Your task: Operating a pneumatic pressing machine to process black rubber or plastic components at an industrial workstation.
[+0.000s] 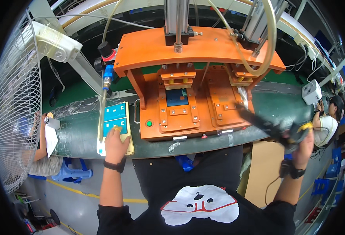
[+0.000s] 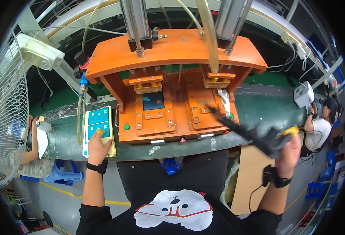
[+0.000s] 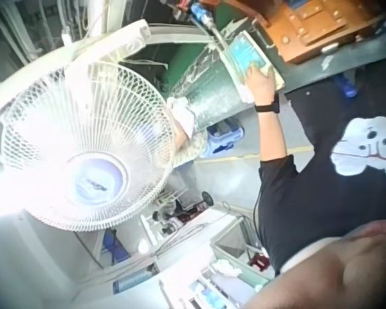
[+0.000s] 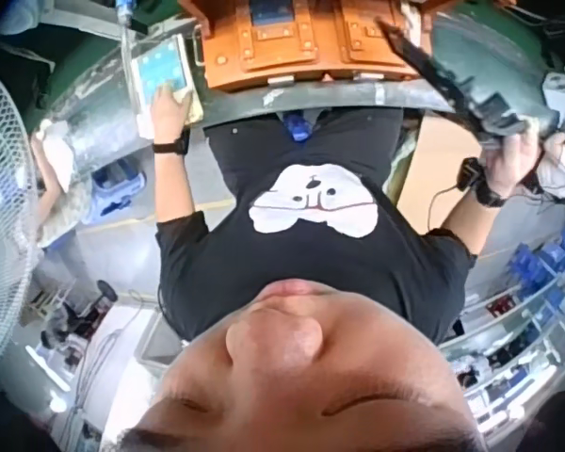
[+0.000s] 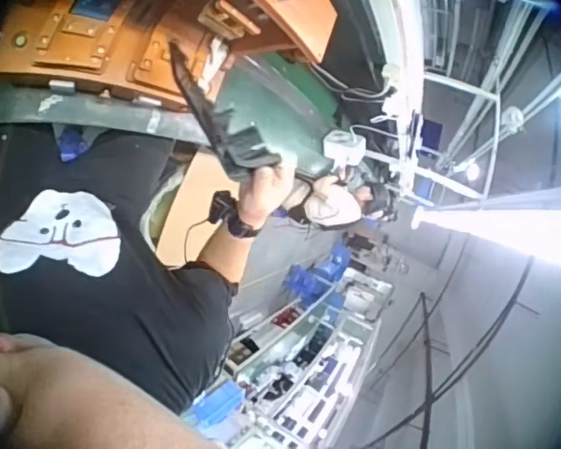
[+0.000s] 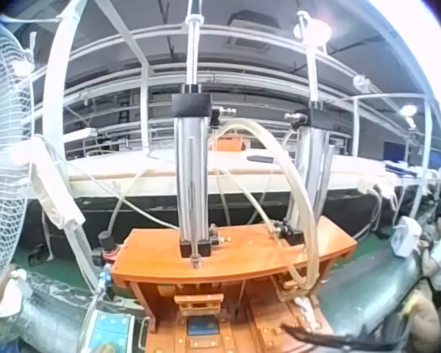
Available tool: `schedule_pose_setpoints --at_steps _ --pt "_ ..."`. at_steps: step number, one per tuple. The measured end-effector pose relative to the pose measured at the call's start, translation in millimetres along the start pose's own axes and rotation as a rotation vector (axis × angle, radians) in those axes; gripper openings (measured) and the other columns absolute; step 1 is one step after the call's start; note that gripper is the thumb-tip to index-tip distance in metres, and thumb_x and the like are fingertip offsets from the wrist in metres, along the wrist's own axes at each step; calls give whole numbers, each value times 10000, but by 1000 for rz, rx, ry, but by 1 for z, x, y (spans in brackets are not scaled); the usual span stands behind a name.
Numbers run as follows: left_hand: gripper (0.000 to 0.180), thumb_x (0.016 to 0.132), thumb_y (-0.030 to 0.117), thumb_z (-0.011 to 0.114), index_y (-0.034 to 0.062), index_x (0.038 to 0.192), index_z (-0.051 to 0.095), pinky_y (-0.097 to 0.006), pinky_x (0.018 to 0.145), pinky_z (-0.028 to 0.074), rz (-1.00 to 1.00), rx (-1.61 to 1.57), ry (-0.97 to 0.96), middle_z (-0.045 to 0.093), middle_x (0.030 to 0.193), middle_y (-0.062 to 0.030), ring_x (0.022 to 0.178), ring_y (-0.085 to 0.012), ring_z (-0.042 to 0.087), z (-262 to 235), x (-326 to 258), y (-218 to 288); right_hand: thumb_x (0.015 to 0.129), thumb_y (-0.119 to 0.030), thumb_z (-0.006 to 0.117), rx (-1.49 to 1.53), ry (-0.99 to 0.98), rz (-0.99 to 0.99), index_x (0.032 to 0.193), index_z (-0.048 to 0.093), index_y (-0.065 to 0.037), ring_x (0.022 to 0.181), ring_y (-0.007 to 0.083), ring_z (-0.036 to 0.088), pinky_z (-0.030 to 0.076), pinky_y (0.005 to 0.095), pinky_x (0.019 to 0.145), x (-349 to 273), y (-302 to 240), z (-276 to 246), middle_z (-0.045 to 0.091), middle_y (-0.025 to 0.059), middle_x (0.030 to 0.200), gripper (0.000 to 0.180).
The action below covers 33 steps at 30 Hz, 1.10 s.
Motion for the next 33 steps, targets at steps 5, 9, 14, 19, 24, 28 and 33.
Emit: schedule_pose_setpoints --at_steps 5,9,14,19,24,28,33 --pt "379 769 257 860 21 1010 687 -475 812 516 9 46 51 684 1010 -161 960 -383 651 9 3 3 801 -88 791 -414 -662 -459 1103 736 -61 1041 335 712 560 444 964 -2 -49 226 740 145 1169 309" --pt "366 765 281 864 38 986 703 -463 785 515 -26 127 85 685 986 -141 942 -371 651 9 0 1 812 -43 736 -506 -621 -763 1070 667 -23 1039 357 689 559 467 934 1 -19 307 710 178 1109 267" --pt "320 793 285 843 50 966 711 -457 780 512 -19 112 106 683 925 -136 904 -368 651 4 6 0 824 -42 696 -695 -606 -772 1044 645 -2 1120 383 655 515 489 1020 22 21 346 703 191 1089 229" --pt "260 893 251 756 24 1007 698 -491 808 519 -86 -77 152 691 960 -171 939 -400 657 3 10 -17 825 -70 709 -727 -555 -665 1204 628 2 1266 407 570 462 492 1086 35 7 354 642 203 1259 394" --pt "317 919 254 731 2 1095 658 -486 811 522 -110 -168 203 680 1022 -206 957 -416 654 -7 17 -32 833 -312 757 -889 -620 -617 1323 561 62 1251 436 568 414 512 1130 33 19 375 632 256 1251 647" --pt "332 939 242 721 -8 1144 646 -429 844 526 -208 -278 182 674 1068 -213 963 -351 668 -7 20 -58 841 -397 771 -918 -718 -569 1325 564 57 1234 436 580 399 522 1141 38 24 378 641 241 1242 695" --pt "317 972 212 701 -24 1169 624 -362 786 507 -167 -545 200 669 985 -154 879 -237 635 4 19 -102 824 -290 784 -697 -550 -729 1322 591 -16 1122 348 638 488 480 1014 -1 -16 399 644 184 1223 600"
Point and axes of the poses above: each hand's wrist, its own x-axis towards the middle knuckle, its own z-axis out of the palm, y = z × x, the point moved 8 cm from there along x, towards the middle knuckle
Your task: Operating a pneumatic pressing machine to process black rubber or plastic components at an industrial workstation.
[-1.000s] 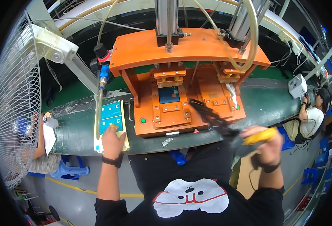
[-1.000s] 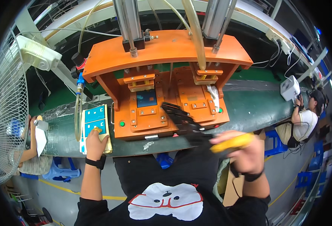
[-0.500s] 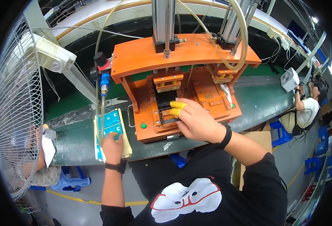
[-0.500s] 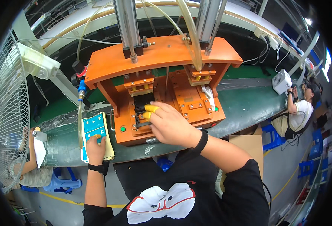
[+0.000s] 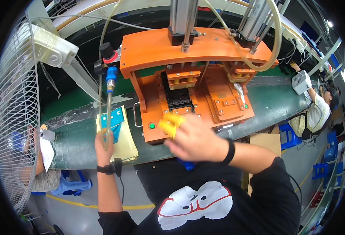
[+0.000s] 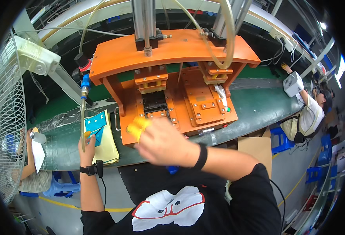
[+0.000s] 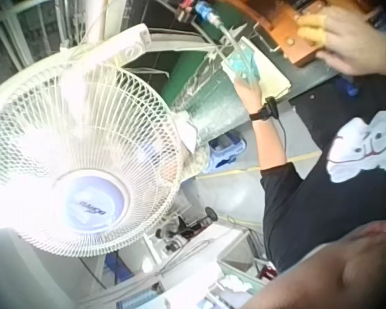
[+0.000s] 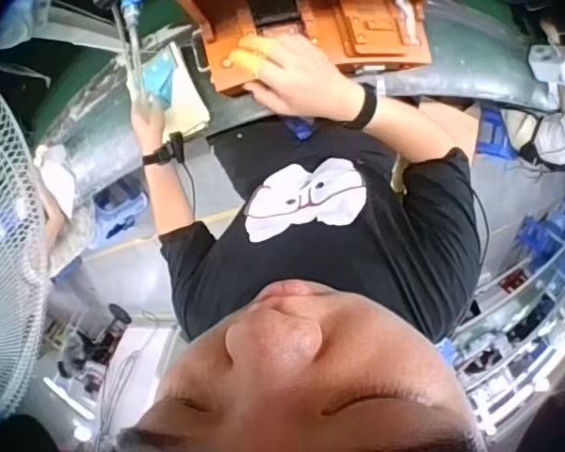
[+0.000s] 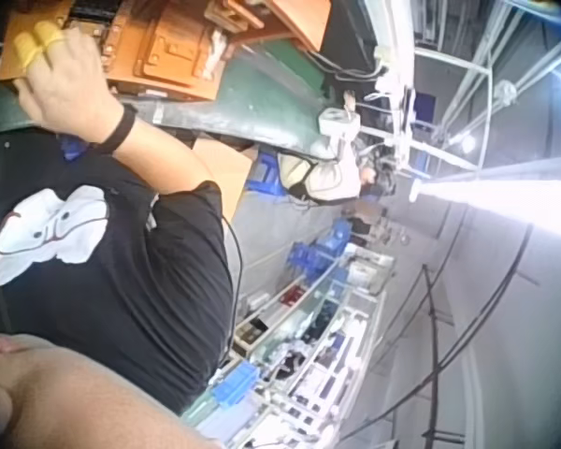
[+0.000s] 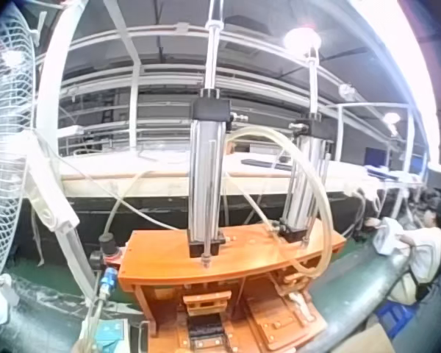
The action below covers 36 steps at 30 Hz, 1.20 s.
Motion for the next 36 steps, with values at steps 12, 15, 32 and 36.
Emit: schedule_pose_setpoints --at_steps 12,15,32,36 --pt "320 1043 285 601 -27 1110 595 -313 662 548 -57 69 -35 641 890 -111 771 -172 643 -10 0 9 951 -294 665 526 -355 187 1418 501 -5 976 385 694 609 428 762 -9 -49 150 518 227 1453 574" --pt "283 1023 188 601 -13 1223 601 -406 753 531 41 175 -156 682 1010 -197 879 -307 686 -4 4 31 976 -360 633 509 -487 156 1438 475 -4 911 389 695 598 442 743 -8 -45 213 518 228 1443 604" --pt "288 1050 77 510 -56 1278 625 -322 864 490 80 200 -43 701 1092 -139 978 -201 643 -130 -50 64 905 -208 737 592 -33 61 1272 637 -56 943 321 680 561 397 828 -47 -7 54 636 135 1281 410" --pt "273 1026 18 533 -59 1270 627 -282 897 487 -121 -77 -248 689 1127 -94 997 -139 625 -73 -95 102 806 -135 798 291 265 50 1119 712 -65 839 255 668 554 368 751 -57 27 -22 696 88 1068 332"
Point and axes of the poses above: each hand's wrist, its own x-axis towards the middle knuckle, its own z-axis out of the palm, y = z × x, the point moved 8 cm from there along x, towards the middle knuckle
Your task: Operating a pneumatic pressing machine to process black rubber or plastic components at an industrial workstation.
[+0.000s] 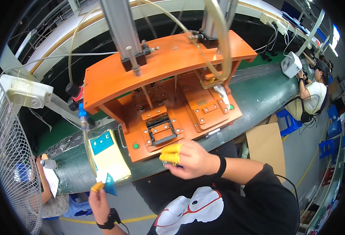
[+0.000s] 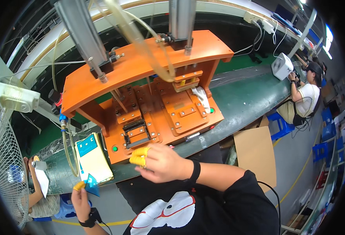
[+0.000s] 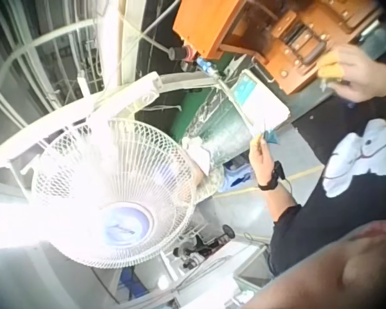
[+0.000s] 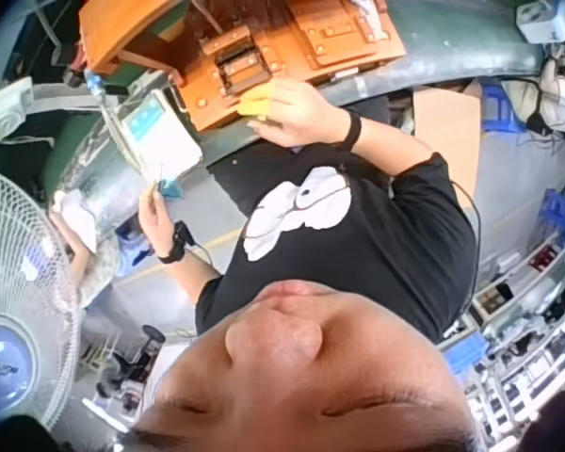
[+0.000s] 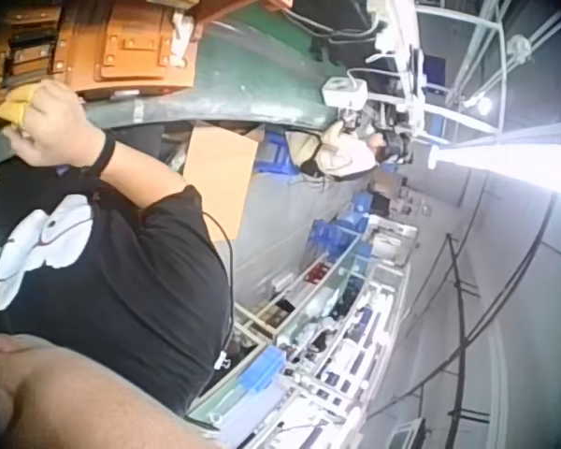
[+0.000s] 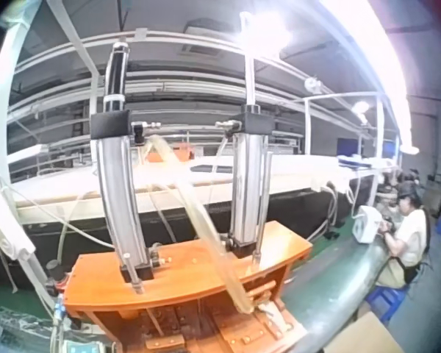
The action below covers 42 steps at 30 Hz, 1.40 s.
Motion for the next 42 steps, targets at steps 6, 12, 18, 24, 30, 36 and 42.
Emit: schedule_pose_setpoints --at_steps 6,12,18,24,30,36,42 --pt "259 1010 7 553 -34 1249 643 -272 887 499 42 -198 -303 710 1089 -84 981 -135 648 94 1 64 806 -232 799 -361 -7 105 1072 707 -63 1124 323 582 462 439 943 21 26 -24 654 119 1182 329" --pt "240 1019 34 560 -16 1233 656 -211 689 445 114 -172 -424 685 961 -22 762 -57 557 148 42 106 784 -135 661 -321 -197 -78 853 629 -64 1110 317 601 458 429 925 15 48 -14 630 97 1007 104" --pt "286 996 57 590 -16 1271 620 -354 1087 404 438 85 -252 609 1306 -112 1228 -227 568 165 106 160 913 -164 750 59 103 100 1004 694 -31 815 290 665 529 380 721 -1 36 -143 670 112 938 171" --pt "194 997 112 619 4 1153 658 -316 725 506 407 248 -279 655 879 -76 778 -170 627 201 174 163 1044 -213 625 741 890 776 1005 665 -27 838 236 699 549 351 795 -194 126 -290 712 86 952 194" --pt "141 984 136 630 35 1064 685 -369 690 533 379 312 -248 650 731 -99 743 -225 673 216 200 136 1063 -303 597 958 1211 923 1148 631 -44 1036 234 672 522 313 843 -284 328 -302 694 84 1099 275" --pt "153 976 133 636 29 1077 683 -377 728 532 370 363 -220 656 796 -120 794 -253 670 216 219 155 1043 -296 589 728 932 1436 1163 573 39 1008 321 717 623 389 777 -215 495 -270 671 200 1079 357" --pt "167 969 130 641 23 1091 681 -385 766 531 363 419 -228 663 861 -141 845 -281 668 246 245 190 935 -363 643 -119 211 960 1245 697 -61 1210 355 651 524 393 1008 -92 539 -261 683 244 1259 436"
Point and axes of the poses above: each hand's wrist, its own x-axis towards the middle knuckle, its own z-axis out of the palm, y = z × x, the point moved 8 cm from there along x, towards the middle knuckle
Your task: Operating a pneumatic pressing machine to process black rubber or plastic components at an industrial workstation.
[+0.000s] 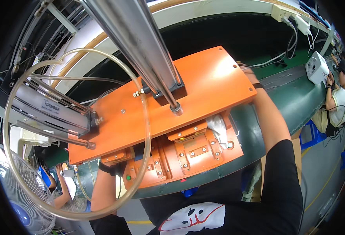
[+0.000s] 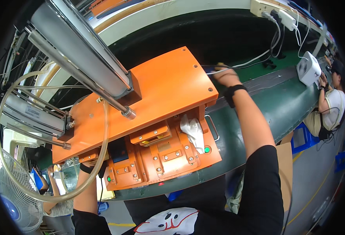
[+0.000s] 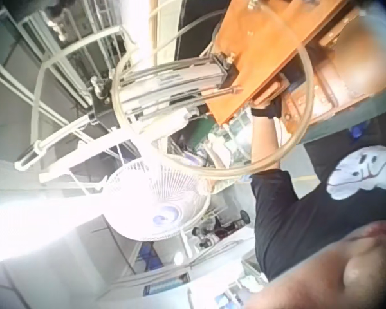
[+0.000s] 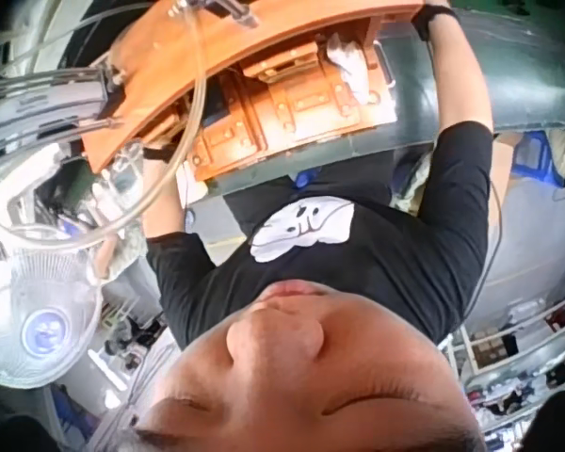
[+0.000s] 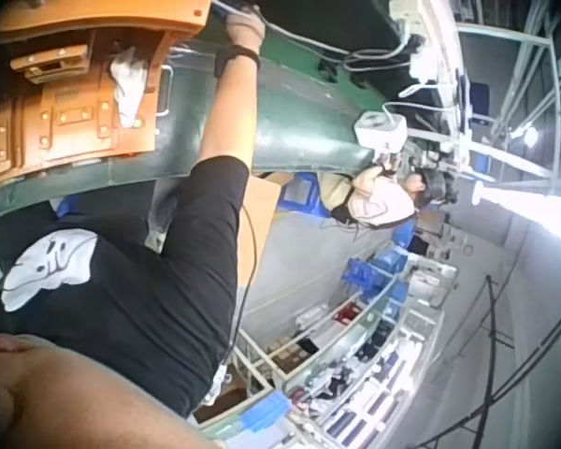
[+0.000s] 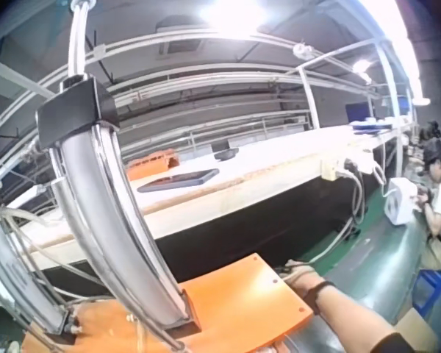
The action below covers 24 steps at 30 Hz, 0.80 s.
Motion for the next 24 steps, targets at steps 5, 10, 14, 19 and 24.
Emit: schedule_pose_setpoints --at_steps 5,10,14,19,24 --pt "180 962 127 646 18 1102 679 -392 797 530 -5 49 -12 669 915 -158 887 -304 667 -16 -26 -3 927 -333 652 91 -71 -68 1234 699 -57 1198 354 655 525 391 1004 0 -43 71 688 242 1248 415" --pt "194 956 125 650 13 1113 678 -398 829 529 32 52 -50 674 970 -175 930 -328 665 -6 -19 11 918 -294 662 147 -105 -126 1221 701 -52 1183 352 660 527 389 999 -10 -63 79 693 239 1233 390" --pt "206 951 122 654 10 1121 676 -403 854 528 65 31 -56 678 1013 -189 964 -346 663 -6 1 28 911 -263 671 168 -134 -193 1210 703 -47 1171 351 664 528 387 994 -46 -83 61 698 236 1222 371" --pt "221 945 120 658 5 1132 674 -410 886 527 118 -31 -56 684 1067 -206 1006 -369 662 -22 -28 19 901 -225 682 155 -169 -282 1197 706 -42 1156 349 669 529 385 989 -70 -103 4 703 233 1207 348" --pt "236 938 117 663 0 1143 673 -416 917 526 148 -82 -61 689 1122 -224 1049 -393 660 -27 -75 10 906 -63 690 -447 -13 -515 1100 700 33 1139 418 618 509 424 981 -138 -109 -68 658 222 1216 217"
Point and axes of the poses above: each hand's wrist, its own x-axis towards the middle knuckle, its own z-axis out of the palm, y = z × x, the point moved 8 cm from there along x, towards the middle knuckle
